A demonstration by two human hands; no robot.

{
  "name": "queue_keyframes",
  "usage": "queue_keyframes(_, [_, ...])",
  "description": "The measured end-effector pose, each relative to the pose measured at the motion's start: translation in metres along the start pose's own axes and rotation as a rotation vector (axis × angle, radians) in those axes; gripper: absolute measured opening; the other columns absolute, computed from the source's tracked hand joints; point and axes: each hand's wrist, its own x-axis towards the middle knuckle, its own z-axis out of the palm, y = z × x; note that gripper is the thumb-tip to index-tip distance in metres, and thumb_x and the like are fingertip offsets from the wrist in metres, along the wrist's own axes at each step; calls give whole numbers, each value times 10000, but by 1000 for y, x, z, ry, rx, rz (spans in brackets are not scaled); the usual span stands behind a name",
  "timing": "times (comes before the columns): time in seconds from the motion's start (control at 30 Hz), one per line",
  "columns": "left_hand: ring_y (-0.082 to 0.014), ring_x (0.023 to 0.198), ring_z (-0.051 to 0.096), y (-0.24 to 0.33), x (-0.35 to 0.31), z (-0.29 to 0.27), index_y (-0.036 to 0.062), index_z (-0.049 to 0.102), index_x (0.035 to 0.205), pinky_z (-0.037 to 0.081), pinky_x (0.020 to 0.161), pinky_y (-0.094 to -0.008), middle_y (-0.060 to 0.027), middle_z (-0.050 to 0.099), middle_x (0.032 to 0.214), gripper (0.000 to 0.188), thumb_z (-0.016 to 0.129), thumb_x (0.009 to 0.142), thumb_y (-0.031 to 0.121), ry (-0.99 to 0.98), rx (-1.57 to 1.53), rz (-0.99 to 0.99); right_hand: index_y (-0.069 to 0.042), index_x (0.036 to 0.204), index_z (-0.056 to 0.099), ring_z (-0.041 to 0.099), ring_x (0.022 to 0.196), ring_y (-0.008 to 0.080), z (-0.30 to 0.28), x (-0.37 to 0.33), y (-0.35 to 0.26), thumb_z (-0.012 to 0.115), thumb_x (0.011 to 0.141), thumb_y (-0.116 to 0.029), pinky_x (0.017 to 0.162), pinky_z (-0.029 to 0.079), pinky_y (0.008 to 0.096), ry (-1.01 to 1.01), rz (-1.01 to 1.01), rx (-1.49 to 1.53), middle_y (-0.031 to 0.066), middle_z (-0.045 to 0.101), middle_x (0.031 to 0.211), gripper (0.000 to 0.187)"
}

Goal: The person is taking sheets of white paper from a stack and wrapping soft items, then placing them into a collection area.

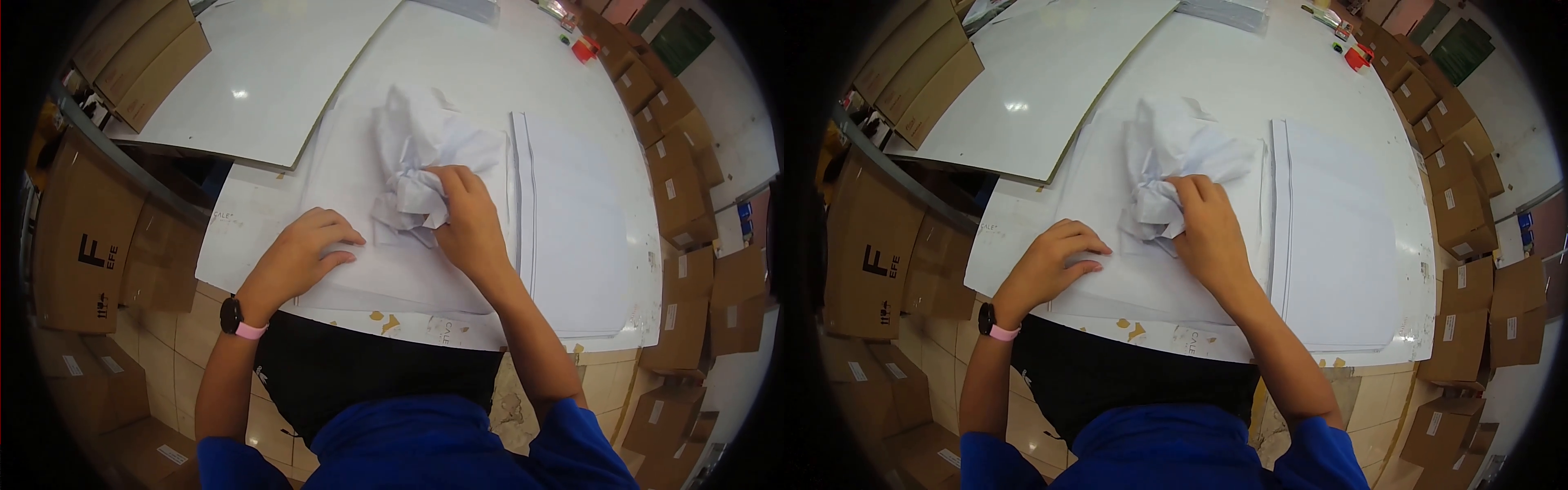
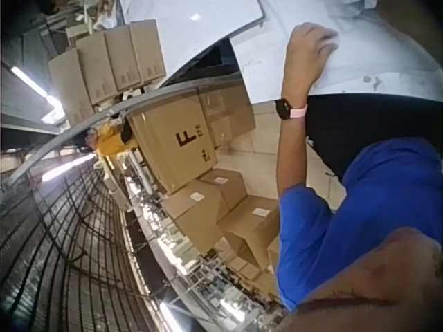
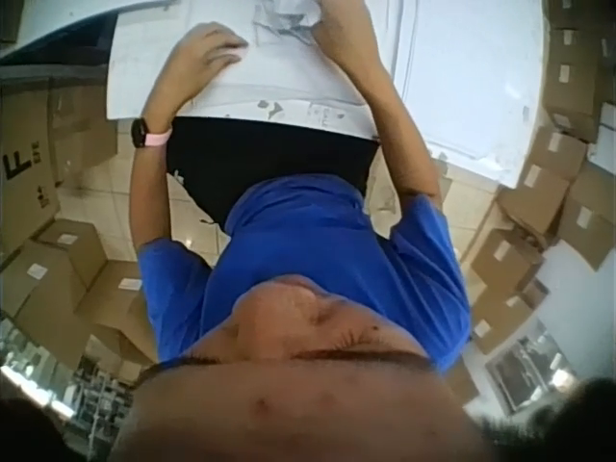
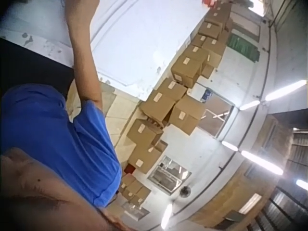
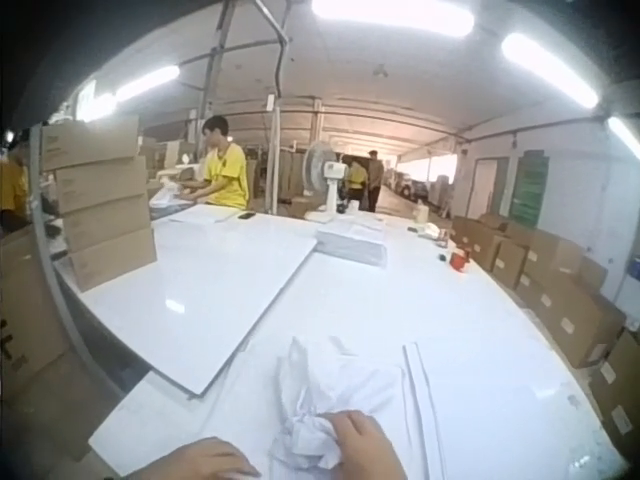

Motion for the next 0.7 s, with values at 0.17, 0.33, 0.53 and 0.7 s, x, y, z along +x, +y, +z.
queue_keyframes(0.17, [-274,1125,733,-7,1,-2,52,866,1033,616,983,-408,-66,787,1158,176,946,880,83,-82,-59,35,-43,1389,709,677,1234,425,5,-15,-5,733,791,173,1063,583,496,60,31,-30,158,712,1350,636])
queue_keyframes(0.33, [-271,1094,742,-12,0,5,36,859,1006,619,942,-402,-60,800,1091,162,947,881,90,34,-45,74,-42,1405,696,667,1258,416,1,-23,-22,741,798,167,1076,586,491,-18,45,-31,151,700,1372,644])
queue_keyframes(0.53, [-301,1053,727,-11,3,9,5,814,1014,593,937,-413,-93,794,1061,111,876,958,79,74,-47,41,-20,1483,635,652,1271,419,-14,-29,-40,867,824,11,1096,581,496,-143,11,-72,172,657,1439,699])
queue_keyframes(0.7, [-322,1035,719,-10,6,7,-5,796,1017,586,950,-429,-103,791,1064,93,848,979,63,43,-26,17,21,1520,585,652,1254,412,-18,-30,-54,968,825,-183,1101,572,501,-210,-35,-95,200,626,1472,819])
